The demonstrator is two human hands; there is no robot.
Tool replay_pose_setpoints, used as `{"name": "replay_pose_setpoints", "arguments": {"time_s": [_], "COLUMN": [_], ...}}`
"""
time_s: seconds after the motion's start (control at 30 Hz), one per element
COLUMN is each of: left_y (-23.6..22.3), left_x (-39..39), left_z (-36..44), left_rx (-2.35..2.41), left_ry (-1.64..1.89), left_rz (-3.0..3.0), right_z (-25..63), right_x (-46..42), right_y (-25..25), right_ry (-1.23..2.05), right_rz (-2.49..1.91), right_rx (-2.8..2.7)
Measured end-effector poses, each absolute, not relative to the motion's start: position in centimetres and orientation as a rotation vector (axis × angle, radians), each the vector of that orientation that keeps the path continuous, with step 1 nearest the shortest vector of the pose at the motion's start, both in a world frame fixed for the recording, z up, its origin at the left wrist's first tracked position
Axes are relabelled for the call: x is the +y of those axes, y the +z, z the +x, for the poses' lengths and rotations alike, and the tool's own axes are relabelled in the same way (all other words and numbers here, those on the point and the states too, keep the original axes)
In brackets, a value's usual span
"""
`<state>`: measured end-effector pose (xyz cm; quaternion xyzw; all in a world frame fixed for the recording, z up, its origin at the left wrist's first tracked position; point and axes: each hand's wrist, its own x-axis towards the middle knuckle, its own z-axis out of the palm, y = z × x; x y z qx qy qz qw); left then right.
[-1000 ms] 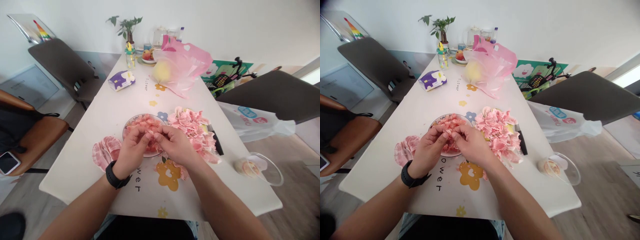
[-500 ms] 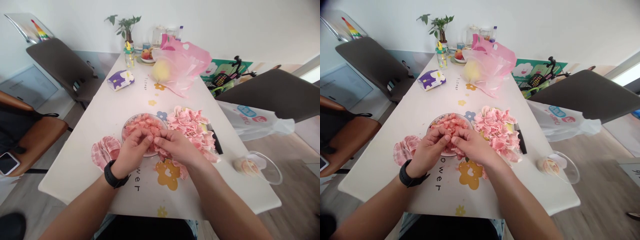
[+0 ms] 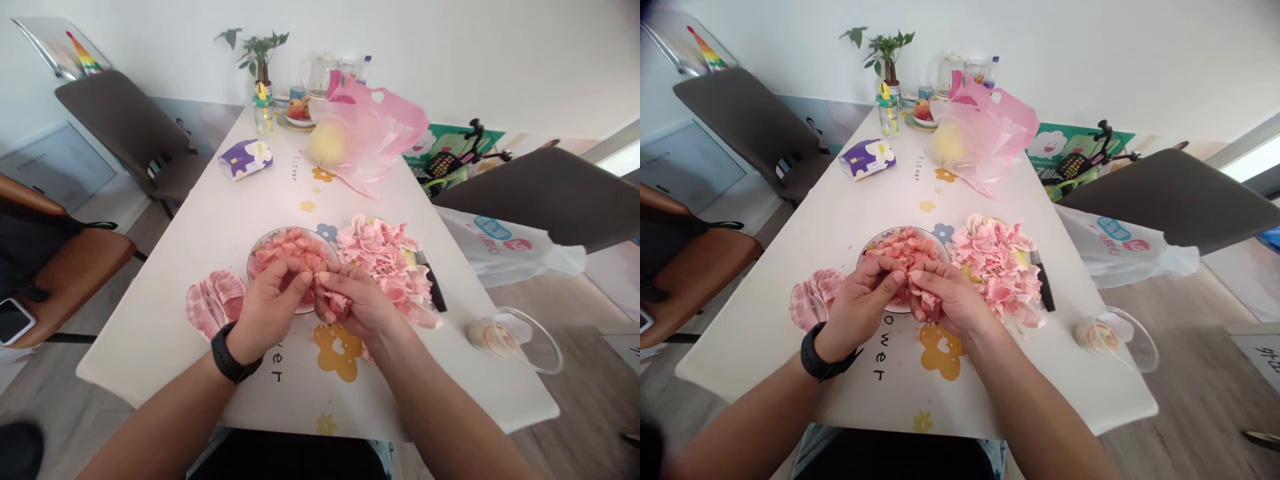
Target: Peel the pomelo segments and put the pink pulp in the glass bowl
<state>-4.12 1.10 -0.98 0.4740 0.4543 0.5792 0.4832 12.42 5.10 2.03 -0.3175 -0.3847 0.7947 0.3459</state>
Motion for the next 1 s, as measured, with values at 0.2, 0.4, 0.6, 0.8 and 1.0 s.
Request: {"name": "replay_pose_setpoints", "arguments": {"time_s": [0.2, 0.4, 0.6, 0.8, 1.0], "left_y": [0.0, -0.1, -1.9, -2.8, -2.5], "left_x": [1.5, 2.1, 2.5, 2.4, 1.8], "left_z": [-4.7, -5.5, -5.6, -5.5, -5.4], "left_rx": [1.2, 1.598, 1.591, 1.674, 1.775], "left_ry": [1.471, 1.539, 1.262, 1.092, 0.976], "left_rz": [1.075, 1.385, 1.775, 1.992, 2.149], "right_z": [14.4, 17.9, 21.7, 24.7, 25.3], "right_x": [6.2, 7.3, 8.0, 8.9, 9.0], "right_y": [3.9, 4.7, 5.4, 5.8, 6.2], "right_ry": [1.663, 0.798, 0.594, 0.446, 0.329], "right_rz": [-0.963, -1.533, -1.74, -1.903, -2.013], "right_rx": [-1.18, -1.874, -2.033, -2.053, -2.122]}}
